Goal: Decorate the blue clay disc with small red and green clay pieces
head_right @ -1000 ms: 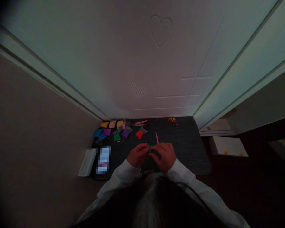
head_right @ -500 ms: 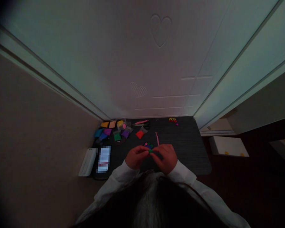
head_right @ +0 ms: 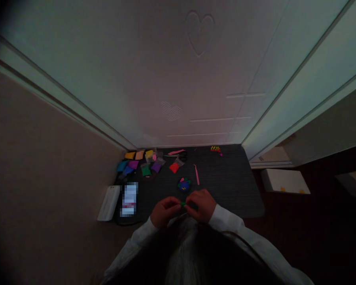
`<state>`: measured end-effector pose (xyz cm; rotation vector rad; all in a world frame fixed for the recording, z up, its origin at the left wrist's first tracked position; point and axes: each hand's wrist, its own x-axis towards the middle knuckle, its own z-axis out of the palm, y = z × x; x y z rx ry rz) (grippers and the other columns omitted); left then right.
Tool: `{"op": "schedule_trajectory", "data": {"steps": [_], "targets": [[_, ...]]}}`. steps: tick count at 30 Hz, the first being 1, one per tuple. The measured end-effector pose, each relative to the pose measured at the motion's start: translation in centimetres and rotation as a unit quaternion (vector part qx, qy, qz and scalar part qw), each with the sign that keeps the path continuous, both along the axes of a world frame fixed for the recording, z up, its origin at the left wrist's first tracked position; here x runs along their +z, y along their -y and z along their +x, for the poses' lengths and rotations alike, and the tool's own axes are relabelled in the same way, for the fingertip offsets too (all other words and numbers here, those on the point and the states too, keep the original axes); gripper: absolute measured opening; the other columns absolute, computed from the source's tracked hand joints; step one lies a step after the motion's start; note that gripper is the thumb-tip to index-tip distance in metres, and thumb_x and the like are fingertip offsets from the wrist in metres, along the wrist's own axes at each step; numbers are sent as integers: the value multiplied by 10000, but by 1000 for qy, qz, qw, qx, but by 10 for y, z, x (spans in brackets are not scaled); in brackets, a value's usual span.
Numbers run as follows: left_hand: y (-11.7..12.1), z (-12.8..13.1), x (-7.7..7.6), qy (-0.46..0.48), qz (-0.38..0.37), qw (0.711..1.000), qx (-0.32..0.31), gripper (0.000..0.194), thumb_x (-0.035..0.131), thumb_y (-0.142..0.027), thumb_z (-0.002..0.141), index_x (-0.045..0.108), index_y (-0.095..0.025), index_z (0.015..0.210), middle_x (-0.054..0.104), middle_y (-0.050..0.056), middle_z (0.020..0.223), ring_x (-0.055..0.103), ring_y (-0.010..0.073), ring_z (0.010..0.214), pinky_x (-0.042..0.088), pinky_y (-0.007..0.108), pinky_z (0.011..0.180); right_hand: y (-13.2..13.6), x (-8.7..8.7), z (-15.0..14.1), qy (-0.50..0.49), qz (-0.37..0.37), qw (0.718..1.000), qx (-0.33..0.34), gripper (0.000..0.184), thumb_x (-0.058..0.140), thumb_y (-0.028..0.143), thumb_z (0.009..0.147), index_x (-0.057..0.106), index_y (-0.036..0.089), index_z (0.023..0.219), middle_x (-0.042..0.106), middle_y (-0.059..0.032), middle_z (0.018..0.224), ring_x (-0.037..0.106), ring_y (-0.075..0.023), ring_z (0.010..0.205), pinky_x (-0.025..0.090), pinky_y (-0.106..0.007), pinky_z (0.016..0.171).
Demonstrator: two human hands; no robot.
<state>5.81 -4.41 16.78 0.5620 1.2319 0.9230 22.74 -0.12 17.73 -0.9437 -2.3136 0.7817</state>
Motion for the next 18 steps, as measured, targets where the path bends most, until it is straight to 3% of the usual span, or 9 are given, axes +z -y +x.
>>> {"op": "schedule_trajectory", "data": {"steps": [4,10,18], "targets": [[-1,-1,-11,24,-28,999,-1,214,721,-246,519,592,-119,634,595,-10,534,508,78,462,375,205,484,3,-3,-2,14,-39,999,-7,103,500,265,759,564,185,754,609,-5,703,539,-109,635,382,-259,637],[-3,-3,-12,53,-32,998,5,319,761,-229,433,577,-130,675,611,-5,602,537,94,521,407,217,513,6,-1,-3,9,-66,998,-11,105,505,271,760,575,195,776,603,1,715,537,-108,641,393,-252,643],[-18,6,-19,35,-4,999,-39,231,739,-219,471,609,-124,638,589,-16,537,504,76,479,384,209,508,10,-4,3,-17,-85,993,-82,118,487,283,770,569,199,772,587,-2,663,536,-117,601,429,-248,595]]}}
